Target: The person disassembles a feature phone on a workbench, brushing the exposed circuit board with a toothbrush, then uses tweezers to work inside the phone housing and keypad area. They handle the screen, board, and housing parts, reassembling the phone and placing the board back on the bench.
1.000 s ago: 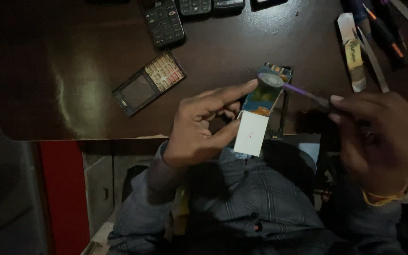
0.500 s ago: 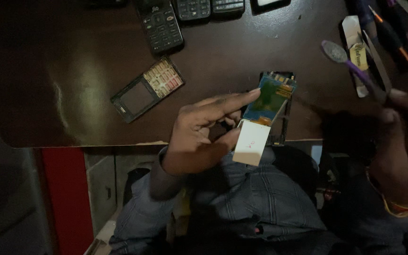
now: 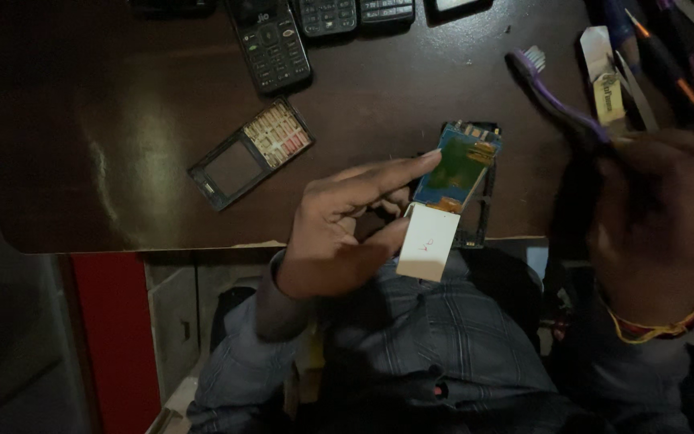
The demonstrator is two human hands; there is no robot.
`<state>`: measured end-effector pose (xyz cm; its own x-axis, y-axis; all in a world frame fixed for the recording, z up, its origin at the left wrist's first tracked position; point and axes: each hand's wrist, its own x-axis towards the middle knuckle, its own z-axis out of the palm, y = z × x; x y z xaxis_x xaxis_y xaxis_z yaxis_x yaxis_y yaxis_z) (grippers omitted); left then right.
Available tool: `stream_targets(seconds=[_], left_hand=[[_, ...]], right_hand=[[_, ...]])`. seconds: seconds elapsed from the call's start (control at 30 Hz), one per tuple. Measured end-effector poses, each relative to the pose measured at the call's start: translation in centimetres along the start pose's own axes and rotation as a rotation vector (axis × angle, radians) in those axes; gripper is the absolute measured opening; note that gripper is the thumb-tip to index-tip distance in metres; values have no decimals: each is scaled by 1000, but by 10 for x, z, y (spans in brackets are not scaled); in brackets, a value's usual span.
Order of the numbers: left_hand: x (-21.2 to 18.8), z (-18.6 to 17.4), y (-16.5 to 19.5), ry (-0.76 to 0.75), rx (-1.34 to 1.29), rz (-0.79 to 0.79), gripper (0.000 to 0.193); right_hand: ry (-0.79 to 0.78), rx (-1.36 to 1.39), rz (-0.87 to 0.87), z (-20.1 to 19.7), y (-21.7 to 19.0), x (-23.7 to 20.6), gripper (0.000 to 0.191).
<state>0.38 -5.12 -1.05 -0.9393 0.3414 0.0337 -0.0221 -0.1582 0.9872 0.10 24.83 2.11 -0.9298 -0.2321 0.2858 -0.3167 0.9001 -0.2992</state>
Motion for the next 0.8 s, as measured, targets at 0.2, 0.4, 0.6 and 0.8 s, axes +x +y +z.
stream_targets(seconds=[0.2, 0.4, 0.6, 0.8], left_hand=[[2, 5, 6, 11, 46, 3, 51], [-2, 15, 11, 8, 19, -16, 48], [-8, 22, 13, -22, -100, -41, 51], [-12, 27, 14, -44, -198, -105, 57]], right_hand=[[-54, 126, -121, -21, -28, 4, 22], [-109, 364, -262, -14, -48, 9, 27], [-51, 439, -249, -14, -50, 7, 30], [-55, 477, -226, -13, -44, 3, 29]])
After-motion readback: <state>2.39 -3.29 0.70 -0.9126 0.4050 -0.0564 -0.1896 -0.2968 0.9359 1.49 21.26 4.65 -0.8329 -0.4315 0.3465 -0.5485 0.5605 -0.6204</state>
